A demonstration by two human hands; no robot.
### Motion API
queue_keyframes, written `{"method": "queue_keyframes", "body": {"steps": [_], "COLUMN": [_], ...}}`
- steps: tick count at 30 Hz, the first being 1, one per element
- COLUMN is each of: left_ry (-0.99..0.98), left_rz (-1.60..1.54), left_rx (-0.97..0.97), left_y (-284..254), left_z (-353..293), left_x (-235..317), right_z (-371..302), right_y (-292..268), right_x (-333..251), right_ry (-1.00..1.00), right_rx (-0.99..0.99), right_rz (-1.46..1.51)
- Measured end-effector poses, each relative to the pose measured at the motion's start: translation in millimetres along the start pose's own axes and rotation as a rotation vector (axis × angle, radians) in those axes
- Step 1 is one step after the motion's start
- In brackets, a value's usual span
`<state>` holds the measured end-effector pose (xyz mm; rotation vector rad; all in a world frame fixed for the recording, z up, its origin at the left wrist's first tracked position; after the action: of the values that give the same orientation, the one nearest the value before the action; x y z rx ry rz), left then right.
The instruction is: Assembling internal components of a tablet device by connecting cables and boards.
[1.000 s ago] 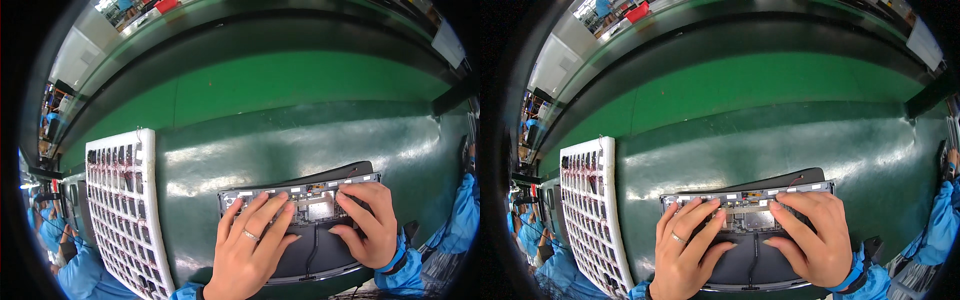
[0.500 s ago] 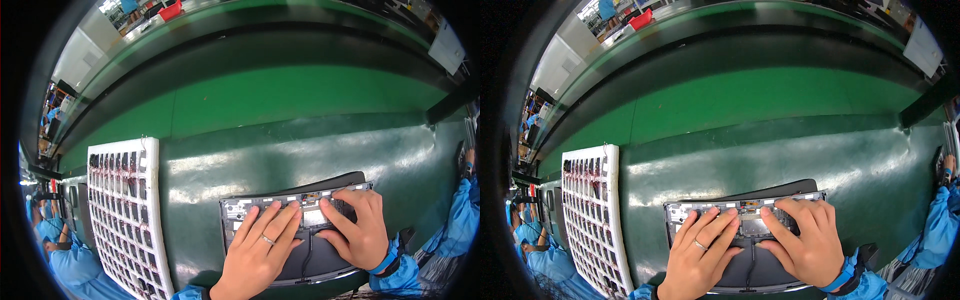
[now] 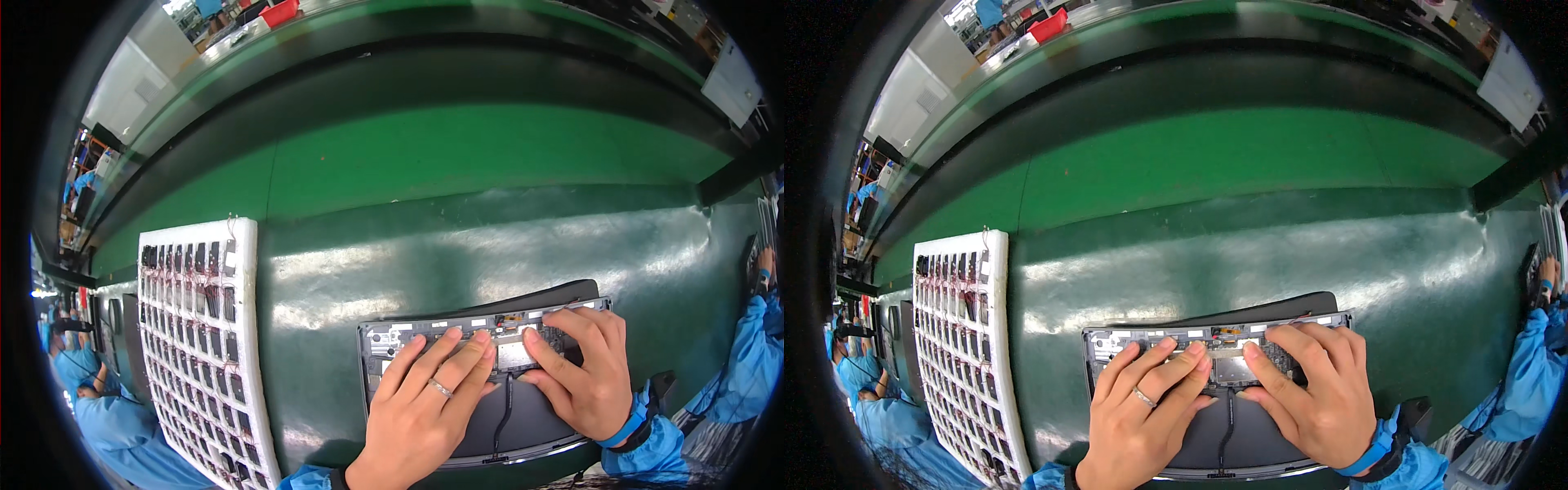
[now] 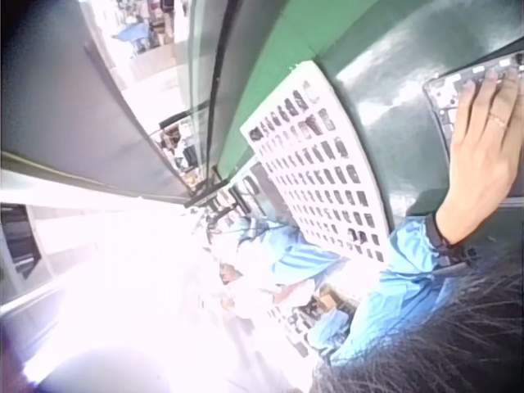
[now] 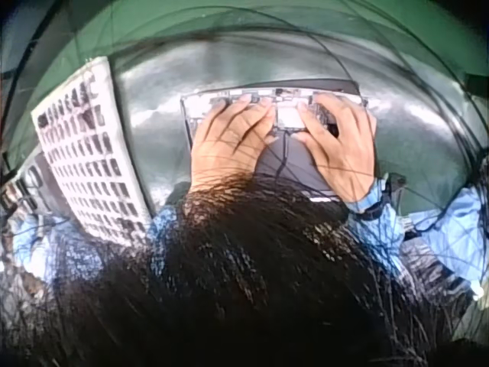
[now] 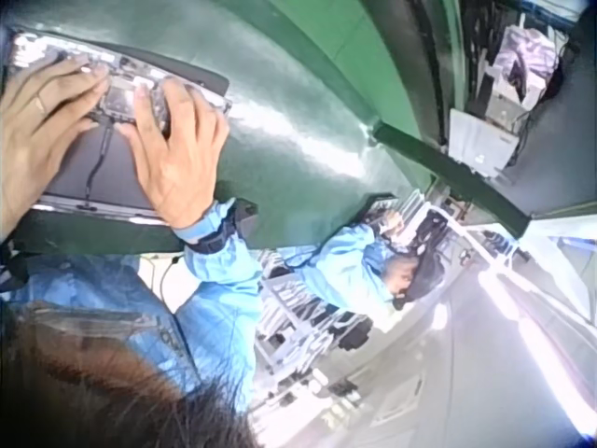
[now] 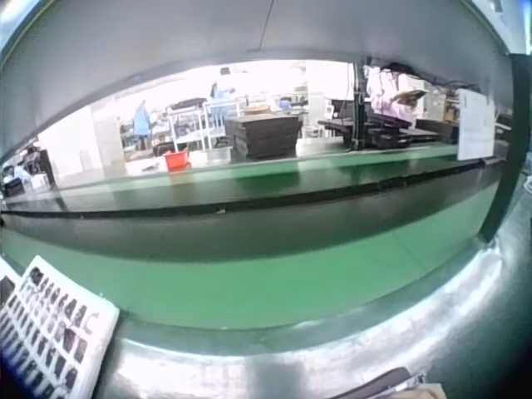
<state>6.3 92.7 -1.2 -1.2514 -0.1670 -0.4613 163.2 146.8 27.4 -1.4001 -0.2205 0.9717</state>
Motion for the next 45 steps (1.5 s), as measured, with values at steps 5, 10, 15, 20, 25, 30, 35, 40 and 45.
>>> {"method": "queue_keyframes", "body": {"steps": [5,10,15,20,25,30,35,40,45], "left_ry": [-0.082,-0.086,0.04,0.055,-0.084,-0.041,-0.046,-0.189,-0.258], "left_rz": [-0.09,-0.048,-0.073,-0.158,-0.19,-0.072,-0.059,-0.05,-0.084], "left_rx": [-0.071,-0.024,0.028,0.009,-0.097,-0.158,-0.158,0.039,0.054], "left_y": [-12.6,-27.5,-20.1,-21.5,-37.3,-33.7,-25.0,-35.0,-30.1], "left_z": [13.1,51.5,47.1,48.6,23.3,9.4,-2.6,-4.1,-8.3], "left_x": [-1.6,7.1,4.9,6.3,-0.8,-11.5,-17.9,-24.2,-30.1], "right_z": [1.7,-12.3,-13.8,-10.9,-10.3,-9.1,-6.4,-2.1,-2.7], "right_y": [-6.0,-2.8,-4.8,-9.1,-20.8,-20.4,-16.7,-16.4,-16.1], "right_x": [2.4,17.2,21.4,24.4,23.0,25.7,24.4,18.9,13.7], "right_ry": [0.002,0.02,0.038,0.06,0.074,0.098,0.092,0.071,0.017], "right_rx": [0.03,0.033,0.052,0.068,0.081,0.09,0.09,0.089,0.092], "right_rz": [0.018,0.045,0.072,0.081,0.084,0.094,0.124,0.196,0.312]}}
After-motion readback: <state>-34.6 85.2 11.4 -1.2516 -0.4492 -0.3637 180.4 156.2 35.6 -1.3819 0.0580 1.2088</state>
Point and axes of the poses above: each hand's wrist, its own z-axis towards the middle knuckle, its own y-axis out of the palm, x = y × z, the point moved 8 cm from there along z, towards the middle knuckle, and after that the axes turned 4 degrees about z, right-handed, at the moved point
